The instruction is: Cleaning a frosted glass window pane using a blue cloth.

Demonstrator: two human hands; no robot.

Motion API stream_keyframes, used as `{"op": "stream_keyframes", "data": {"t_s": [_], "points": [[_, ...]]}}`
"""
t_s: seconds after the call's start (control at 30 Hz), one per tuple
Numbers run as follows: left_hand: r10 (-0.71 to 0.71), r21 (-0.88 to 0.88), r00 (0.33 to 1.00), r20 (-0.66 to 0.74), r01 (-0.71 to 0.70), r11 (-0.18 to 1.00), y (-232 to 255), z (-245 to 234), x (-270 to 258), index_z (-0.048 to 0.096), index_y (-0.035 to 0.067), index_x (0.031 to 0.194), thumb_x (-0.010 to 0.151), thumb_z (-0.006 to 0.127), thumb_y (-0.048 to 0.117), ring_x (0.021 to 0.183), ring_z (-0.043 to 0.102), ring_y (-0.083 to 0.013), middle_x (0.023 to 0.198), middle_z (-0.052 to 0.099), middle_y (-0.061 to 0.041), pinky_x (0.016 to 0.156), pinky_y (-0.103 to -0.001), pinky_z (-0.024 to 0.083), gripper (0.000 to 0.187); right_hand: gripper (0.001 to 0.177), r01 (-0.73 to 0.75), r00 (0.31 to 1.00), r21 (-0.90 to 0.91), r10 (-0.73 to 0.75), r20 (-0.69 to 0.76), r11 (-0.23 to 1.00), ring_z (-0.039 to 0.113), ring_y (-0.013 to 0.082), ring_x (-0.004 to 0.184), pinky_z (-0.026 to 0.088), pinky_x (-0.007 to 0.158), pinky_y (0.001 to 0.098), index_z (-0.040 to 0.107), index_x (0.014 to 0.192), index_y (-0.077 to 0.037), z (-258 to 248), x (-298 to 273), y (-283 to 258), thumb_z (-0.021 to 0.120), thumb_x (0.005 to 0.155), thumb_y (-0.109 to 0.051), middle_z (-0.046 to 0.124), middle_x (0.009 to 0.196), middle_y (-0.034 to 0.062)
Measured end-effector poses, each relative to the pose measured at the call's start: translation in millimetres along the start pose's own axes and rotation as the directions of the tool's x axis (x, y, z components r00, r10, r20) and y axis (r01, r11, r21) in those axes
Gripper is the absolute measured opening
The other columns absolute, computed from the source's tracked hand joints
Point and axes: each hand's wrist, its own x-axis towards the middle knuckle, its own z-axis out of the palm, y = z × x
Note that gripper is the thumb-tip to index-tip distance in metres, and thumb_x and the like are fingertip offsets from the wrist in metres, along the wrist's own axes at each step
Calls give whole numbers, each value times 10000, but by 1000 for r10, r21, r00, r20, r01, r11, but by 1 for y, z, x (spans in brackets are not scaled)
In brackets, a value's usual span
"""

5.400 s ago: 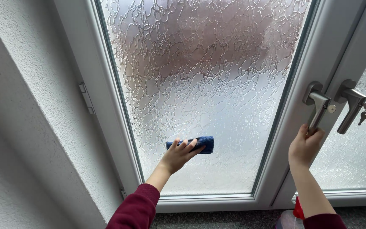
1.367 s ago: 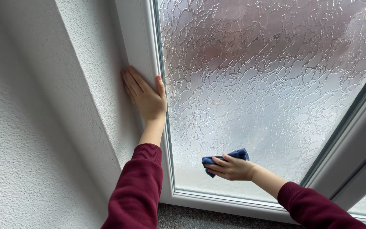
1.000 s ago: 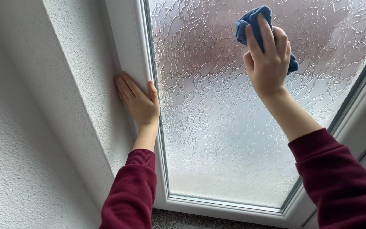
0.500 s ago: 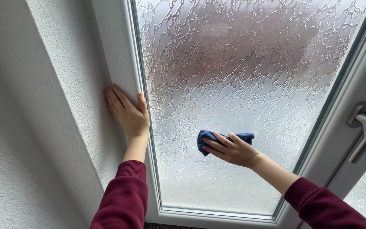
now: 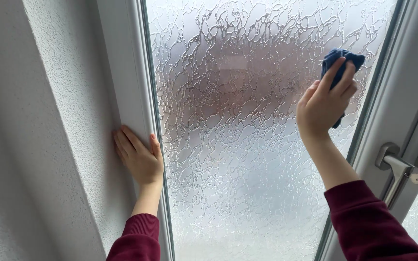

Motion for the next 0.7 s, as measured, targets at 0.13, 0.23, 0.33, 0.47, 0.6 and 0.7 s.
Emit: {"op": "stream_keyframes", "data": {"t_s": [0.13,0.23,0.33,0.47,0.6,0.7], "points": [[69,93,995,-70,-63,994,-14,18,-4,445,-114,1477,1026,518,441,1309,503,-502,1373,510,-330,1029,-556,439,719,593,134,981,-72,-143,-132,988,571,345,1093,618,662,399,376,1558,-3,34,23,-98,435,1027,-259,443,1468,229],[62,103,996,-59,-55,993,-16,19,-5,448,-109,1478,1009,537,446,1302,512,-492,1367,517,-319,1029,-544,442,732,675,281,953,-60,-285,-100,958,595,352,1084,599,671,377,404,1530,-33,20,26,-184,594,910,-223,481,1437,232],[72,108,995,-71,-64,992,-17,19,-4,451,-109,1476,1022,522,439,1300,517,-485,1361,519,-316,1039,-539,443,715,630,408,901,42,-395,-181,912,607,350,1075,547,704,374,472,1500,-69,10,16,-244,588,889,-167,510,1428,202],[58,77,998,-35,-55,995,-16,18,-7,406,-108,1489,1042,507,451,1341,474,-484,1382,485,-316,1054,-541,423,723,718,701,713,199,-678,-180,685,554,369,1182,509,794,406,468,1516,-149,4,-2,-252,625,815,-136,448,1526,134],[81,94,996,-42,-77,993,-16,15,-5,422,-119,1476,1039,527,430,1340,477,-490,1368,491,-324,1076,-547,409,709,675,762,646,187,-749,-146,620,554,329,1204,522,791,364,516,1493,-227,15,21,-190,625,832,-152,450,1552,55],[98,112,994,-42,-92,989,-22,16,-6,452,-120,1465,1013,554,437,1320,505,-475,1362,512,-312,1055,-535,432,724,654,641,759,53,-622,-191,766,566,324,1177,477,761,354,560,1469,-269,41,38,-119,616,830,-144,483,1527,43]]}}
